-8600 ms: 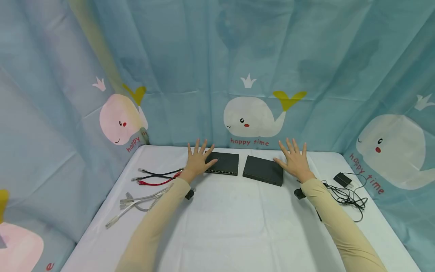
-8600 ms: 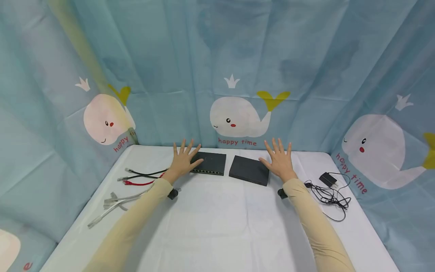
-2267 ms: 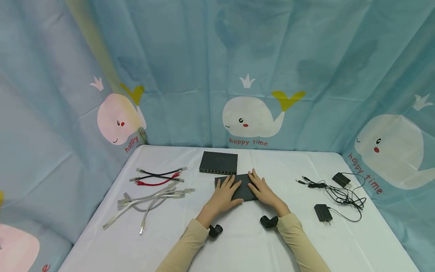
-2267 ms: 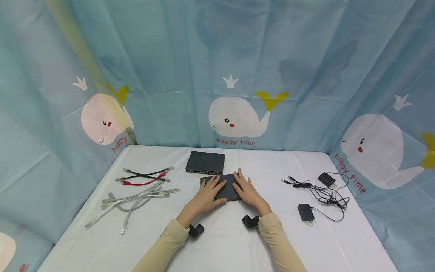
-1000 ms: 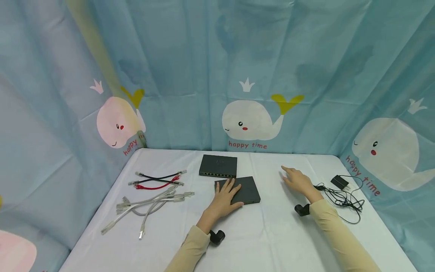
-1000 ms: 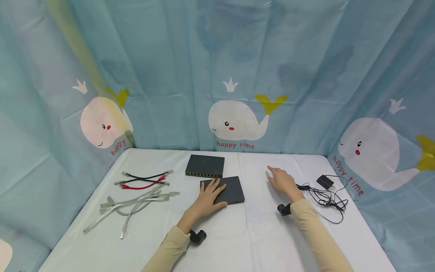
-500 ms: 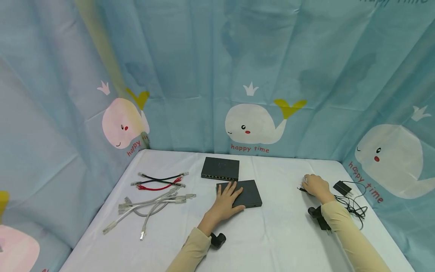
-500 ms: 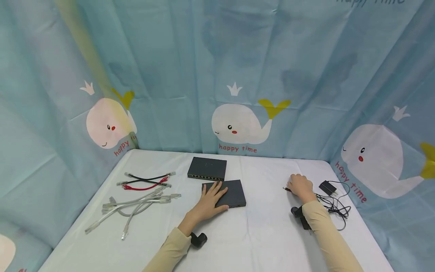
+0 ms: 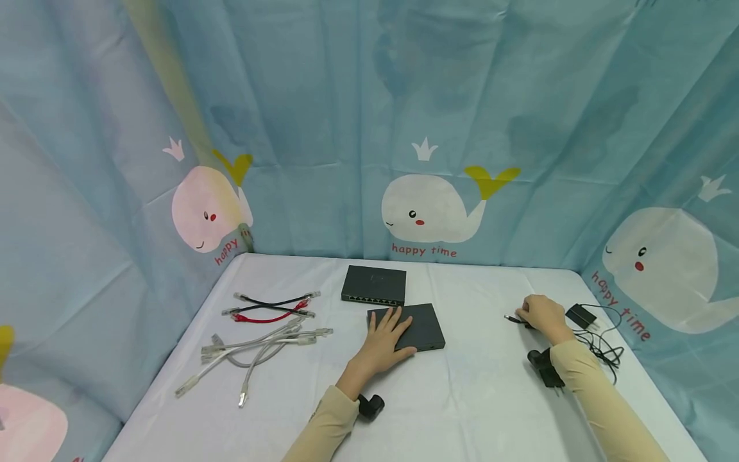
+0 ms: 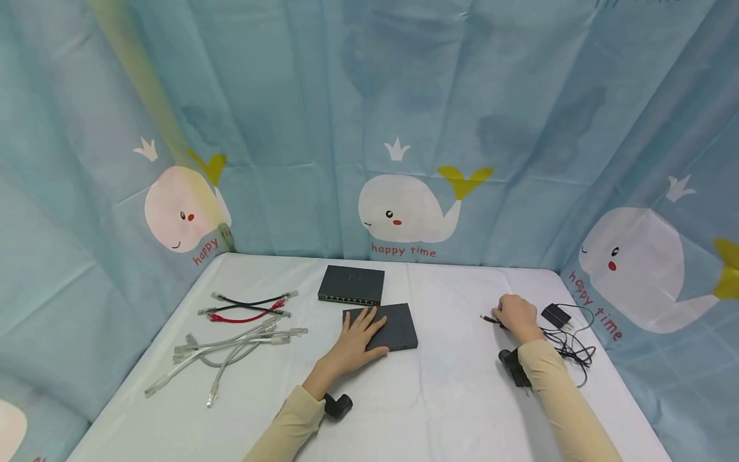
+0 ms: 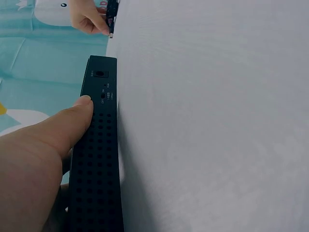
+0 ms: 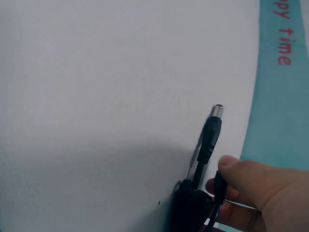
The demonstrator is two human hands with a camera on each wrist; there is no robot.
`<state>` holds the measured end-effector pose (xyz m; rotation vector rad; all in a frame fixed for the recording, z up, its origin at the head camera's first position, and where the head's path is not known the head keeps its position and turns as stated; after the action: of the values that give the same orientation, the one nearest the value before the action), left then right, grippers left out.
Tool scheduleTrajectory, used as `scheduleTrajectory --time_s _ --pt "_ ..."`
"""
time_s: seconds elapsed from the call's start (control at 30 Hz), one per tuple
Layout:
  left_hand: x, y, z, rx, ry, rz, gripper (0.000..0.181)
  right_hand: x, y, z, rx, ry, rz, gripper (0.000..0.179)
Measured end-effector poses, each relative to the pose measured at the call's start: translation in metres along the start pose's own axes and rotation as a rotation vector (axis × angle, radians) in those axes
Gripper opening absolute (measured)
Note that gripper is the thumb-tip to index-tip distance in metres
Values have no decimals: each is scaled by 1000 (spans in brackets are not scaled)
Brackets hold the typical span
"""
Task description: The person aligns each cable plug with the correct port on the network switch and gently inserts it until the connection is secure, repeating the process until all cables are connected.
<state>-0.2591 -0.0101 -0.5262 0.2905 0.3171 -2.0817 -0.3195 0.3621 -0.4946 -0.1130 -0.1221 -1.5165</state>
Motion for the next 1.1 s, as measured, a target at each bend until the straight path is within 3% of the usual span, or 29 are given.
scheduleTrajectory --time_s 0.2,0.57,0.87,1.1 --pt "-3 1 2 6 -13 -8 70 -2 2 8 -30 -59 -11 24" --pt "-4 -1 6 3 -13 -3 70 -1 4 46 -151 -124 -9 33" --pt "-3 -1 3 6 -19 2 70 -30 2 50 -232 -256 -41 60" --pt "-1 -1 2 3 -18 6 70 -7 28 82 -267 -326 -16 47"
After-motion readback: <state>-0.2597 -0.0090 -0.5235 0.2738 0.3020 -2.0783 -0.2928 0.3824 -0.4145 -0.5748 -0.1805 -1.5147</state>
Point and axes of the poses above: each hand's wrist, its own y-axis away from the middle knuckle, its own z-axis out of the back of the hand, x = y × z, the point moved 4 cm from there along -y, towards the middle knuckle, and after that the axes turned 2 degrees about z, right-handed, at the moved point
